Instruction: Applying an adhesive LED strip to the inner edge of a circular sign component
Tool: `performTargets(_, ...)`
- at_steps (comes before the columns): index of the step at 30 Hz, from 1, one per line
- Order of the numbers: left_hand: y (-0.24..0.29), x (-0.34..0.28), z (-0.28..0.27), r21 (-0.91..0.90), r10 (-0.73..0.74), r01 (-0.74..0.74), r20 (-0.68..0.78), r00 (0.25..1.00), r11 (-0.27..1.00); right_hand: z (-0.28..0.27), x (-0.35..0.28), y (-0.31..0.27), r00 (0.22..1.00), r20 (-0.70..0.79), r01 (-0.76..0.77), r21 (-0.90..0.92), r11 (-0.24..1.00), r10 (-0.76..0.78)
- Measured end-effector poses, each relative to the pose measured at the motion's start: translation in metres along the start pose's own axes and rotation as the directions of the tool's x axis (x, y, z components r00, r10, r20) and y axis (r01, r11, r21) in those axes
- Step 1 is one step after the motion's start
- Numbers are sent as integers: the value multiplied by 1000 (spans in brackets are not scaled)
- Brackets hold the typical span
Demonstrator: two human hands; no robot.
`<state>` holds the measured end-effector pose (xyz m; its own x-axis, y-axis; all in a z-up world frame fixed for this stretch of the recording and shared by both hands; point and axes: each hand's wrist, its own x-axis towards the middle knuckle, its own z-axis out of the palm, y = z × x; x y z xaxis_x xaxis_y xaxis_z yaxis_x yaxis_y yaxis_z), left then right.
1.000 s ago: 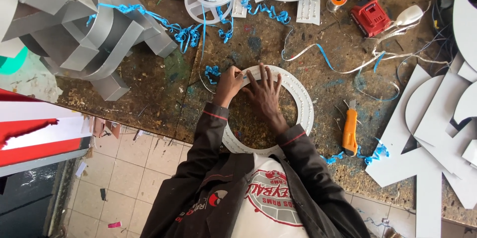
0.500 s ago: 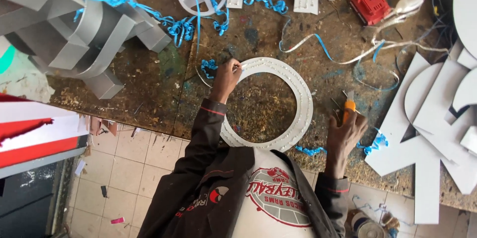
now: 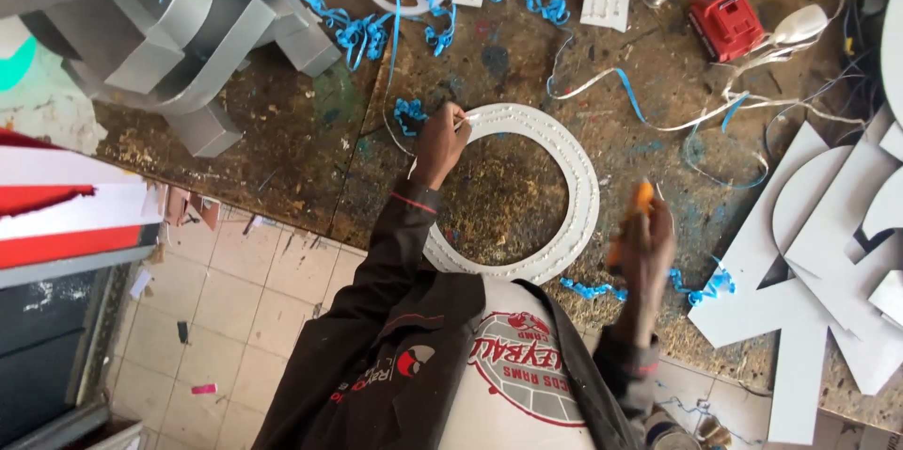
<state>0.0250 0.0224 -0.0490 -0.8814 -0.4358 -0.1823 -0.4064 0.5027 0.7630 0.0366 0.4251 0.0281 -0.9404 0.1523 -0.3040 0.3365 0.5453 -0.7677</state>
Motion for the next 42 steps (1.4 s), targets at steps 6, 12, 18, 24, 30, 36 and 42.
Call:
performTargets(6, 13, -8, -5, -9, 73, -73, -37, 997, 997, 142, 45, 3, 937, 350, -167, 408, 897, 15)
performTargets(12, 4, -3, 0, -106, 58, -61, -28, 998, 993, 175, -8, -110, 816, 508, 390, -134, 911, -274)
performTargets(18, 10, -16, 0, -114, 135, -149, -119, 984, 982, 193, 10, -96, 785, 531, 458, -152, 876, -319)
performTargets(24, 7, -7, 2, -55, 135, -141, -105, 985, 988, 215, 19, -73, 789, 489, 520, -209, 828, -371)
performTargets(30, 9, -7, -2, -102, 157, -168, -107, 982, 981, 211, 16, -79, 779, 513, 525, -216, 823, -362)
performTargets(36, 7, -8, 0, -65, 156, -163, -98, 983, 984, 208, 13, -83, 781, 493, 542, -228, 809, -384)
performTargets(42, -6, -5, 14, 72, 278, -270, -154, 948, 960, 212, 17, -85, 785, 528, 516, -270, 813, -323)
